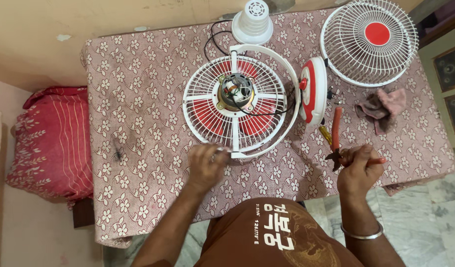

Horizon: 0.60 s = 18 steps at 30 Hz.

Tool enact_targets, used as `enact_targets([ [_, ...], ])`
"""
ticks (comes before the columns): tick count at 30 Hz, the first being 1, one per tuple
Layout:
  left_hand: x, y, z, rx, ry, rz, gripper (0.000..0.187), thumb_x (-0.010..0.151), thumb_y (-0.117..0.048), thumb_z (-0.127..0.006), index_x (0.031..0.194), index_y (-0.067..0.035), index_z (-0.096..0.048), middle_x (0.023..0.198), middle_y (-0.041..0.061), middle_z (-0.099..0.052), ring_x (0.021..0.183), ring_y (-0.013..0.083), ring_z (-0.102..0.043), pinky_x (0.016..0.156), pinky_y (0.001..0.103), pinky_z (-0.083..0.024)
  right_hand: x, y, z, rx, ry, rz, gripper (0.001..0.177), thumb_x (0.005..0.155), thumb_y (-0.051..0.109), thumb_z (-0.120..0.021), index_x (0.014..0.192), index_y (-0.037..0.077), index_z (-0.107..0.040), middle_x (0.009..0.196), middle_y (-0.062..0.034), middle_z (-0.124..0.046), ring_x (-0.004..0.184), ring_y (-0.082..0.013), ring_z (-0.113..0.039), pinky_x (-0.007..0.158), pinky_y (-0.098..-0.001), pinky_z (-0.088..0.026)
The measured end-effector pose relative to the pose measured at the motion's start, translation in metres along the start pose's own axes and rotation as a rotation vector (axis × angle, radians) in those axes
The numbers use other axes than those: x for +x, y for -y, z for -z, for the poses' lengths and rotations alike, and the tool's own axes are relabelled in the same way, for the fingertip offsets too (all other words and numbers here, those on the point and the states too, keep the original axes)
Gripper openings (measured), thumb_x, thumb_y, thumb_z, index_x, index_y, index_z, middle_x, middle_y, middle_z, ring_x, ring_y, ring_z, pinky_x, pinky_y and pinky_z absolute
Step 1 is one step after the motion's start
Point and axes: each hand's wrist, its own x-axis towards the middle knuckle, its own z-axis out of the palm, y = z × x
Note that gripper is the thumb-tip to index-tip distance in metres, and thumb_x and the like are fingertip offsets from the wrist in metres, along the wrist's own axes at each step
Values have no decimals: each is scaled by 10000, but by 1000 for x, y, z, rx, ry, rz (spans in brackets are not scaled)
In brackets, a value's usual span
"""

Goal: The person disassembles a small electric fan on a table, removes the front grille and motor housing, and uses pliers to adjust internal components. They repeatedly reposition and reattach the fan parts while manipulating wires and the motor assembly.

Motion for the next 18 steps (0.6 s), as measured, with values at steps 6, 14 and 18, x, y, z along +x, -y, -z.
enact_targets([
  [6,-41,42,22,207,335,205,612,821,-31,-739,1382,-169,-535,1330,146,-550,1254,303,-471,1073,540,-361,-1,4,-2,49,34,11,479,1220,346,-482,843,58,-407,702,-24,-425,639,-135,-452,652,-298,-434],
  [14,-50,-1,21,202,512,123,589,852,2,-675,1392,-219,-593,1359,120,-576,1259,261,-481,1085,510,-366,-4,14,-6,-39,50,56,500,1201,399,-480,856,38,-447,780,-57,-497,665,-145,-506,686,-307,-461],
  [18,-54,-24,23,123,373,153,457,921,-34,-664,1359,-151,-603,1327,138,-575,1251,290,-484,1054,512,-386,-5,11,1,129,97,64,497,1192,396,-486,837,56,-414,705,-43,-454,636,-154,-487,619,-301,-451],
])
